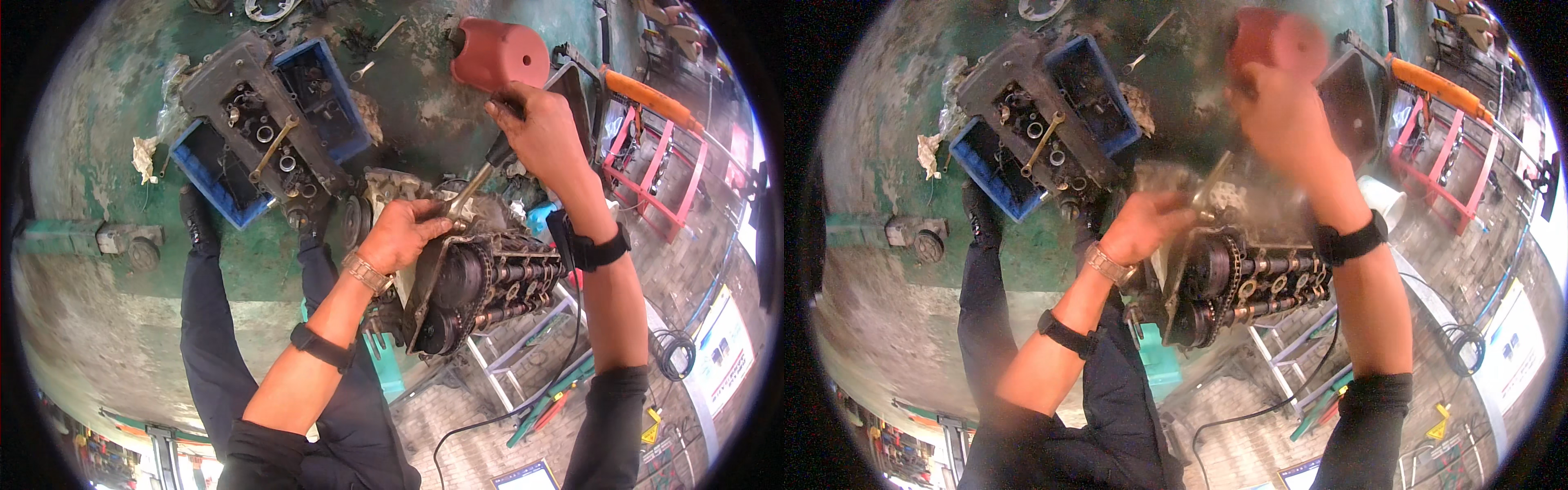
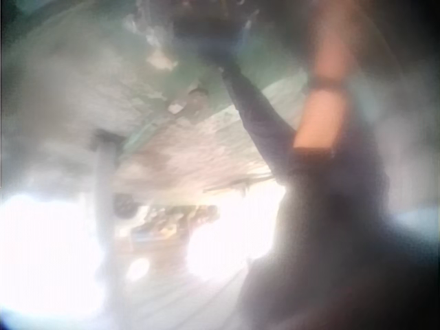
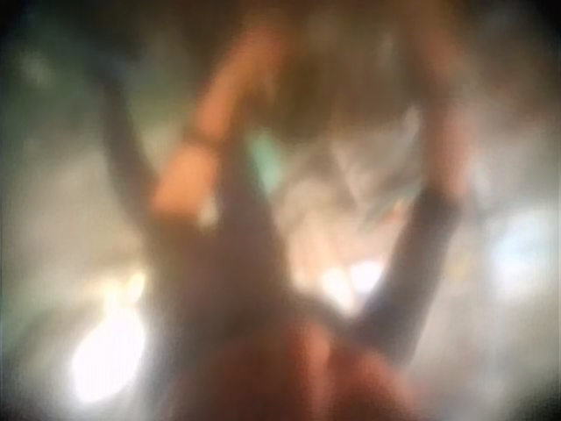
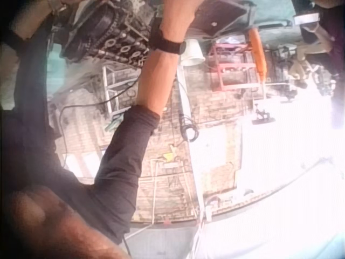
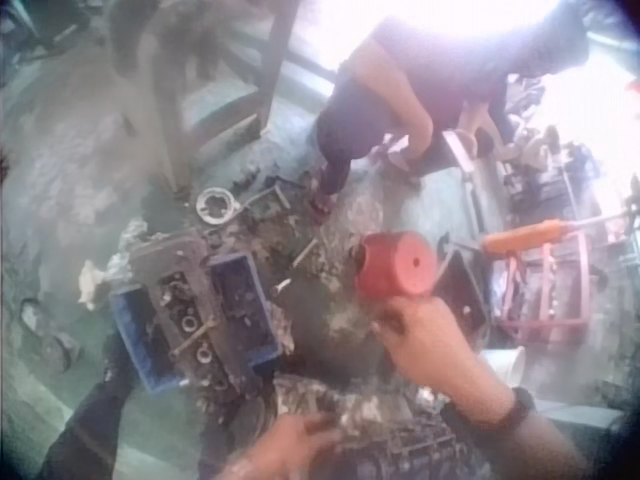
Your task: The person works on a disassembled engine block, using a wrench to loosen and remove bolts from the cylinder head and block. They rotate the engine to access different sides and continue removing fasteners with both hands.
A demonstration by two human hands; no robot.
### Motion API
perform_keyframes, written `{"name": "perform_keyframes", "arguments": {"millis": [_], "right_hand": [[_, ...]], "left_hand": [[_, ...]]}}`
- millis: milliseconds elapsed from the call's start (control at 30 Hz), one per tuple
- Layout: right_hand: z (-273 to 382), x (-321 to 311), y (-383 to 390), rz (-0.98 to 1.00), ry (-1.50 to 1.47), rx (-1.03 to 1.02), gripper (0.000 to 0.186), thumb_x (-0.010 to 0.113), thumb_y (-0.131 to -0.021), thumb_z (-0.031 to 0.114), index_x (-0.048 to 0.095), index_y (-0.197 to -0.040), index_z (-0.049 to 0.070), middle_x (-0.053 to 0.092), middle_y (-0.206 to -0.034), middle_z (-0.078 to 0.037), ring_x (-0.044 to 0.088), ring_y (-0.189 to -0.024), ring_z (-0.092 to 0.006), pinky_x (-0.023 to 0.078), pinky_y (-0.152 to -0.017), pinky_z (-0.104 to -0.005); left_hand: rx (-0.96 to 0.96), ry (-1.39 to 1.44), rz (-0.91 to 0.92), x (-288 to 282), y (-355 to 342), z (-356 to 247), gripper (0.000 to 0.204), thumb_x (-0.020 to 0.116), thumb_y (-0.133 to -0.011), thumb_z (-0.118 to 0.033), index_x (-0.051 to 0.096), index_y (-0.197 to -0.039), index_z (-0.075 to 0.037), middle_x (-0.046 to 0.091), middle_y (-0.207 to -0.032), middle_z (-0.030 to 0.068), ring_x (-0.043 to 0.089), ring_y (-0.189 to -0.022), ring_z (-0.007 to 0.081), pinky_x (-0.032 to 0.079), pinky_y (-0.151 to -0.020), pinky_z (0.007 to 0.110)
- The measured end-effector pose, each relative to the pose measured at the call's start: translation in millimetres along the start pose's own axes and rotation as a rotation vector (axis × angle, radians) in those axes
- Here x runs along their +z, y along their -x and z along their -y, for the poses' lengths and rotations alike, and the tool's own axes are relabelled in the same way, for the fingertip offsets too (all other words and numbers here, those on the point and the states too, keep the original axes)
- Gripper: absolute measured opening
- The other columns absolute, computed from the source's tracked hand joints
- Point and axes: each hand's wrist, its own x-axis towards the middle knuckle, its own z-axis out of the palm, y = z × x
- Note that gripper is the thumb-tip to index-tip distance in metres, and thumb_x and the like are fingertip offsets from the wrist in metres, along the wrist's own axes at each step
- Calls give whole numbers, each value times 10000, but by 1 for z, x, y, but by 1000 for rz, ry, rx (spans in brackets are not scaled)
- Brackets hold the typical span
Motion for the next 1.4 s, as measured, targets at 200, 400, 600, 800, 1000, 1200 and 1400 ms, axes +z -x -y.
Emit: {"name": "perform_keyframes", "arguments": {"millis": [200,400,600,800,1000,1200,1400], "right_hand": [[-5,-8,-6,-125,-28,-26,283,663,-871,207,639,-943,-65,637,-736,-181,610,-644,-234,476,-643,-339],[1,-29,27,311,-324,153,374,625,-909,310,615,-870,-62,542,-691,-33,454,-703,-77,418,-623,-293],[23,-2,60,612,-560,359,346,596,-917,295,621,-848,-42,553,-726,3,479,-688,-88,398,-602,-288],[45,11,65,683,-639,398,319,590,-900,245,660,-994,-52,676,-840,-38,581,-777,-105,479,-707,-284],[70,6,62,618,-538,385,326,611,-900,281,653,-888,-42,612,-723,-51,520,-702,-97,435,-644,-293],[126,7,79,671,-468,242,314,702,-833,279,675,-858,-33,587,-643,-148,521,-585,-163,438,-575,-354],[197,54,104,983,-601,62,390,757,-774,327,658,-928,-17,635,-720,-189,631,-666,-304,478,-627,-394]], "left_hand": [[92,256,-76,-5,-9,2,321,659,-896,-138,597,-1117,87,672,-921,80,610,-836,121,501,-771,267],[-5,423,-27,-48,26,-9,376,558,-956,-321,635,-909,44,644,-716,85,617,-564,152,510,-538,274],[-276,459,48,-73,84,-9,494,489,-973,-409,649,-790,21,600,-577,72,548,-408,148,442,-393,270],[-306,457,8,-84,110,-2,513,465,-983,-423,642,-773,11,585,-552,57,541,-412,136,432,-389,260],[-261,451,2,-99,123,2,508,489,-971,-435,633,-754,1,575,-549,54,544,-414,140,435,-393,260],[-275,324,-65,-142,153,9,443,576,-927,-424,646,-806,-4,583,-594,59,551,-457,142,444,-429,262],[-379,30,-37,-190,207,8,393,610,-913,-377,631,-779,-8,505,-589,-6,452,-478,79,378,-450,244]]}}
